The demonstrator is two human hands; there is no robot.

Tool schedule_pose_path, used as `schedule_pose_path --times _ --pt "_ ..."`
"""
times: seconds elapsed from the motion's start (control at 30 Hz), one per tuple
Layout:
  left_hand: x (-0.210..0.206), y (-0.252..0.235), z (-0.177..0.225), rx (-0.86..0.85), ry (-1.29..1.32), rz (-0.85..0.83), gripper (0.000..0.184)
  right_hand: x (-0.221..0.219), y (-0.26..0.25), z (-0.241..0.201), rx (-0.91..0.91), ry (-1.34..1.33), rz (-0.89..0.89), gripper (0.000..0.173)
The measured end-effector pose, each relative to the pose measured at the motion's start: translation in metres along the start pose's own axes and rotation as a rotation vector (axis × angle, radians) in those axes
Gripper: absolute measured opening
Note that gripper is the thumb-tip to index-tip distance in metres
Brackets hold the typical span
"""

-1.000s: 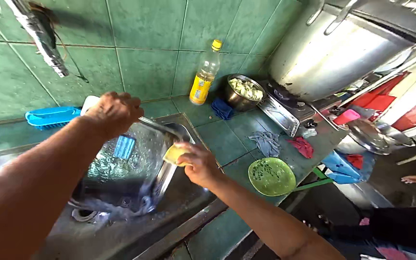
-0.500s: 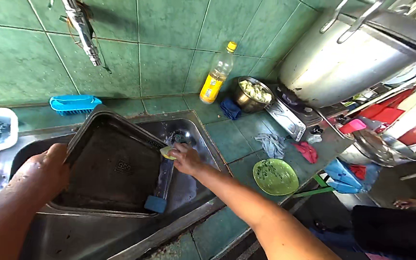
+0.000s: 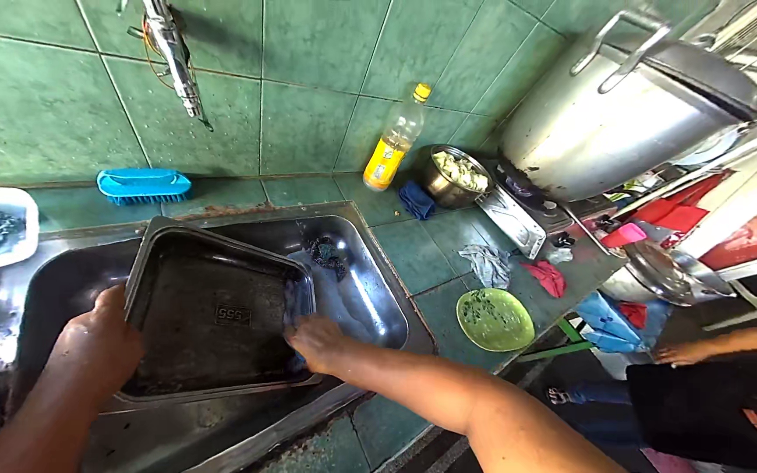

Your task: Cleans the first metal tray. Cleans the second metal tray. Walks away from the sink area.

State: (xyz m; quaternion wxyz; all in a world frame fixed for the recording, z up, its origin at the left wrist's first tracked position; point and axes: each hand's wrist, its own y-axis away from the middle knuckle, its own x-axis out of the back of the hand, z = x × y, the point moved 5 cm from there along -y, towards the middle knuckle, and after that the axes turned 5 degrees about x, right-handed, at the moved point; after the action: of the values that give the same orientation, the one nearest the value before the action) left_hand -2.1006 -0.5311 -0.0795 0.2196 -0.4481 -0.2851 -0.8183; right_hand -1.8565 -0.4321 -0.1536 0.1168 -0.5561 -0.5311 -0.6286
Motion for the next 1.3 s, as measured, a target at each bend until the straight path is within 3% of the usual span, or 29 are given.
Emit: schedule_pose_path --times 0.13,0.2,0.23,0.37,0.47,0.57,0.67,0.83,1.0,1.17,1.3 --pt "-0.002 0.012 -0.006 0.018 0.014 0.03 0.053 0.018 0.031 0.035 -0.197 0.055 -0.081 0.025" --pt "-0.001 0.015 -0.008 0.023 0.006 0.024 0.054 0.035 0.03 0.058 -0.288 0.043 -0.098 0.026" --pt "-0.001 0.015 -0.007 0.016 -0.004 0.024 0.053 0.047 0.022 0.066 -0.28 0.035 -0.024 0.028" --pt "0.008 0.014 0.013 -0.004 -0.074 0.033 0.045 0.069 -0.051 0.066 0.065 0.037 0.389 0.026" --pt "0.016 0.013 0.026 -0.007 -0.136 0.051 0.04 0.048 -0.093 0.071 0.303 0.167 0.447 0.021" --pt "0.02 0.017 0.031 -0.015 -0.159 0.07 0.029 0.018 -0.091 0.088 0.221 0.127 0.436 0.024" --pt "0.021 0.028 0.04 -0.022 -0.15 0.076 0.024 -0.007 -0.065 0.078 0.052 0.021 0.315 0.041" --pt "0.022 0.04 0.04 -0.033 -0.139 0.121 0.028 -0.025 -0.026 0.033 0.033 -0.03 0.051 0.051" --pt "0.017 0.048 0.023 -0.04 -0.057 0.173 0.031 -0.042 -0.005 0.0 0.131 -0.068 -0.121 0.039" --pt "0.005 0.063 -0.01 -0.005 0.157 0.19 0.045 -0.034 0.003 -0.023 0.072 -0.185 -0.244 0.029" --pt "-0.007 0.068 -0.036 0.064 0.237 0.177 0.053 -0.026 -0.001 -0.051 0.075 -0.255 -0.181 0.025"
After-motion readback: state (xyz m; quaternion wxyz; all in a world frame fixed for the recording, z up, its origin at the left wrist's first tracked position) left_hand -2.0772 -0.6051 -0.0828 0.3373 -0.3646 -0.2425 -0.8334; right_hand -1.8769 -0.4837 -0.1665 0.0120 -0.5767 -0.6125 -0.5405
